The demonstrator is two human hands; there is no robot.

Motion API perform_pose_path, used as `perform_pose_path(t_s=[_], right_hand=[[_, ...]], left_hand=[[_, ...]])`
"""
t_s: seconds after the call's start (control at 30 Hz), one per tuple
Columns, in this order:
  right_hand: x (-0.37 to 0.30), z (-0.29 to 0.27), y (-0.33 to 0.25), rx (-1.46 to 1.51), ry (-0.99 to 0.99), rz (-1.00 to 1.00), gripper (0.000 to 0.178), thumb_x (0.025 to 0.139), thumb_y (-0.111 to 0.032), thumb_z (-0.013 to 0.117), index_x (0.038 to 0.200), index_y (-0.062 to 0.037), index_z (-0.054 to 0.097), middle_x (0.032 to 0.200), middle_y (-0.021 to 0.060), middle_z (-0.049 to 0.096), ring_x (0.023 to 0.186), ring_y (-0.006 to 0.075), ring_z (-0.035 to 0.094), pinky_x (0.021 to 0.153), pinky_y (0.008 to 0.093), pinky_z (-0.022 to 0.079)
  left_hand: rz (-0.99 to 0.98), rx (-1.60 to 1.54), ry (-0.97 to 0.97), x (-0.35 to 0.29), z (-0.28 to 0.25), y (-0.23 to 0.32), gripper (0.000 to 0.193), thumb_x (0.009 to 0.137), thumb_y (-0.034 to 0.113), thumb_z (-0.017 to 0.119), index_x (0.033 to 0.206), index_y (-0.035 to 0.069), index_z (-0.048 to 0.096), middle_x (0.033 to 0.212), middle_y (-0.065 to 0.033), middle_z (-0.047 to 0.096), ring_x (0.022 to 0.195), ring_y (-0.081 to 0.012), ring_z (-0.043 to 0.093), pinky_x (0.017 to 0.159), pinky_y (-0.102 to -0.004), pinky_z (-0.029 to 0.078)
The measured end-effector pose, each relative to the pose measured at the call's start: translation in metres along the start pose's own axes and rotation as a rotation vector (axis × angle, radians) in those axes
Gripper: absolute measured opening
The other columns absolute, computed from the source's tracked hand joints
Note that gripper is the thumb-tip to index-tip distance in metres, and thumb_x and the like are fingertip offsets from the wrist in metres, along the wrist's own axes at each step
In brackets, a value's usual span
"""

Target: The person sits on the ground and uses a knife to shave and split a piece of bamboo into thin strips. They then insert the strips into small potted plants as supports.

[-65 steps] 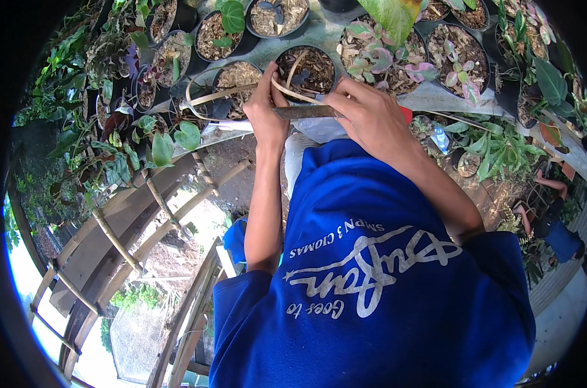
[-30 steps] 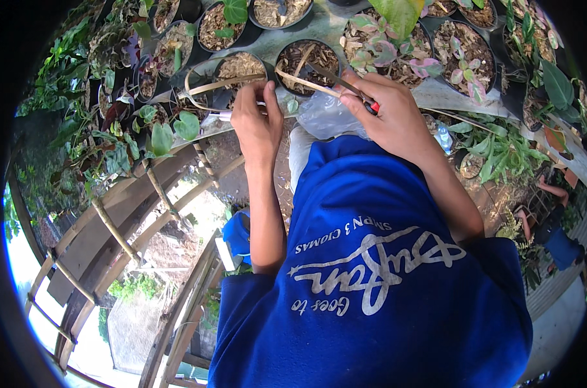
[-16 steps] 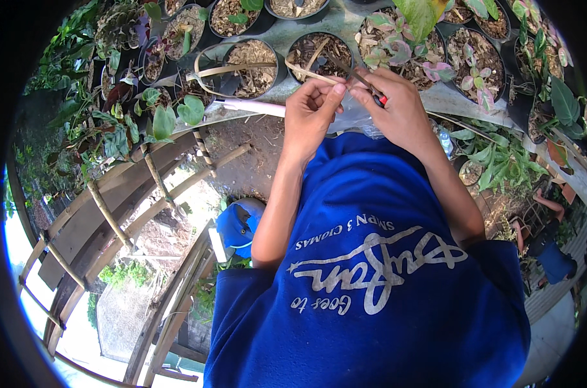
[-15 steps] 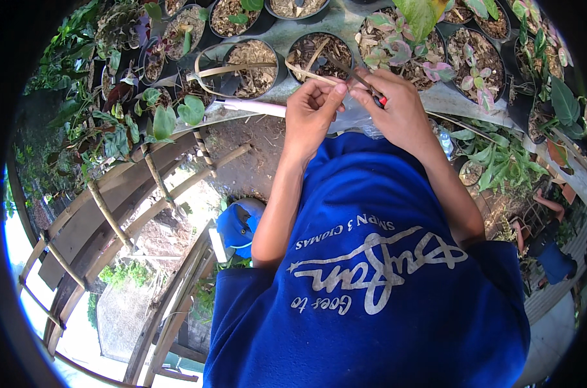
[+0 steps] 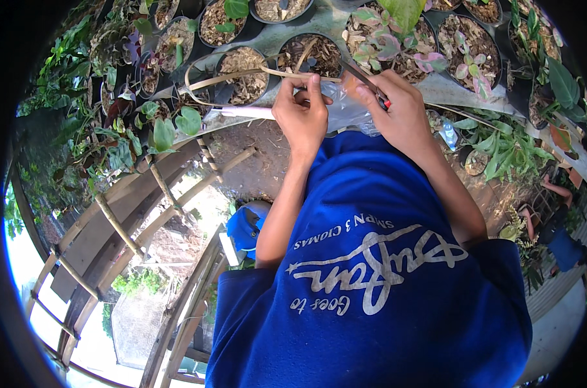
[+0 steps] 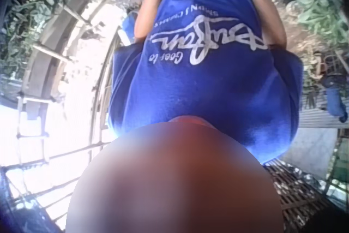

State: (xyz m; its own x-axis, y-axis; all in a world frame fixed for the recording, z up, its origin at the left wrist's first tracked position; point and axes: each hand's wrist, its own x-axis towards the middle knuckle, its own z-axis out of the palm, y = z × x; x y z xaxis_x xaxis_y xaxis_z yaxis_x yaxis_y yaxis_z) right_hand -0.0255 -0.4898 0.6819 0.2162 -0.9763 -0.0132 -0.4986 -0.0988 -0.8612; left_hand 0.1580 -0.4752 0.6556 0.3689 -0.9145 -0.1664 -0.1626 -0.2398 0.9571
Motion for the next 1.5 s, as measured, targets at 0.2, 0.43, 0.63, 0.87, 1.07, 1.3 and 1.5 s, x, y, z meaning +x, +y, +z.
perform_pose_path(t_s=[0.2,0.43,0.63,0.87,1.07,1.3,1.5], right_hand=[[-0.004,0.007,0.002,0.024,0.011,-0.091,0.021,0.094,-0.012,0.073,0.111,0.0004,0.070,0.100,0.0166,0.070,0.083,0.0366,0.070,0.072,0.0438,0.055],[-0.005,0.007,0.002,0.060,-0.006,-0.077,0.018,0.093,-0.009,0.073,0.107,0.0014,0.070,0.098,0.0181,0.071,0.079,0.0386,0.070,0.069,0.0442,0.056],[-0.003,0.011,0.007,0.016,-0.022,-0.106,0.022,0.091,-0.008,0.073,0.111,-0.0008,0.068,0.097,0.0152,0.071,0.079,0.0373,0.071,0.069,0.0439,0.057],[0.009,0.033,0.005,-0.035,0.039,-0.154,0.036,0.086,-0.007,0.077,0.121,-0.0078,0.069,0.106,0.0090,0.069,0.082,0.0322,0.072,0.071,0.0408,0.059],[0.029,0.042,-0.004,-0.026,0.041,-0.255,0.036,0.083,-0.004,0.078,0.118,-0.0081,0.073,0.107,0.0087,0.070,0.086,0.0314,0.072,0.074,0.0409,0.058],[0.051,0.046,-0.010,-0.009,-0.044,-0.285,0.024,0.088,-0.007,0.077,0.111,-0.0027,0.075,0.100,0.0116,0.071,0.086,0.0340,0.072,0.076,0.0411,0.057],[0.060,0.044,-0.017,-0.031,-0.146,-0.257,0.017,0.092,-0.011,0.075,0.105,-0.0010,0.075,0.099,0.0132,0.074,0.088,0.0330,0.073,0.078,0.0400,0.056]], left_hand=[[0.220,0.227,0.092,0.006,0.009,-0.016,0.012,0.098,0.007,0.074,0.092,-0.002,0.068,0.086,-0.0123,0.074,0.059,-0.0156,0.070,0.051,-0.0286,0.052],[0.411,0.430,0.103,0.004,0.014,-0.022,0.008,0.093,0.004,0.076,0.091,-0.002,0.071,0.087,-0.0155,0.075,0.058,-0.0245,0.069,0.052,-0.0333,0.053],[0.329,0.407,0.074,0.005,0.013,-0.027,0.008,0.092,0.004,0.075,0.091,-0.002,0.070,0.084,-0.0156,0.074,0.059,-0.0254,0.070,0.054,-0.0342,0.054],[0.353,0.367,0.043,0.007,0.008,-0.037,0.008,0.089,0.003,0.075,0.094,-0.002,0.070,0.081,-0.0173,0.073,0.061,-0.0290,0.071,0.055,-0.0363,0.055],[0.386,0.336,0.024,0.004,0.007,-0.037,0.010,0.088,0.004,0.074,0.095,0.000,0.069,0.080,-0.0209,0.070,0.063,-0.0358,0.070,0.055,-0.0431,0.054],[0.398,0.372,0.024,0.005,0.005,-0.036,0.010,0.088,0.009,0.074,0.093,0.002,0.068,0.080,-0.0204,0.067,0.070,-0.0421,0.067,0.058,-0.0478,0.052],[0.408,0.245,0.161,-0.003,-0.002,-0.042,0.021,0.084,0.013,0.083,0.094,0.003,0.068,0.080,-0.0108,0.065,0.063,-0.0307,0.065,0.058,-0.0421,0.053]])
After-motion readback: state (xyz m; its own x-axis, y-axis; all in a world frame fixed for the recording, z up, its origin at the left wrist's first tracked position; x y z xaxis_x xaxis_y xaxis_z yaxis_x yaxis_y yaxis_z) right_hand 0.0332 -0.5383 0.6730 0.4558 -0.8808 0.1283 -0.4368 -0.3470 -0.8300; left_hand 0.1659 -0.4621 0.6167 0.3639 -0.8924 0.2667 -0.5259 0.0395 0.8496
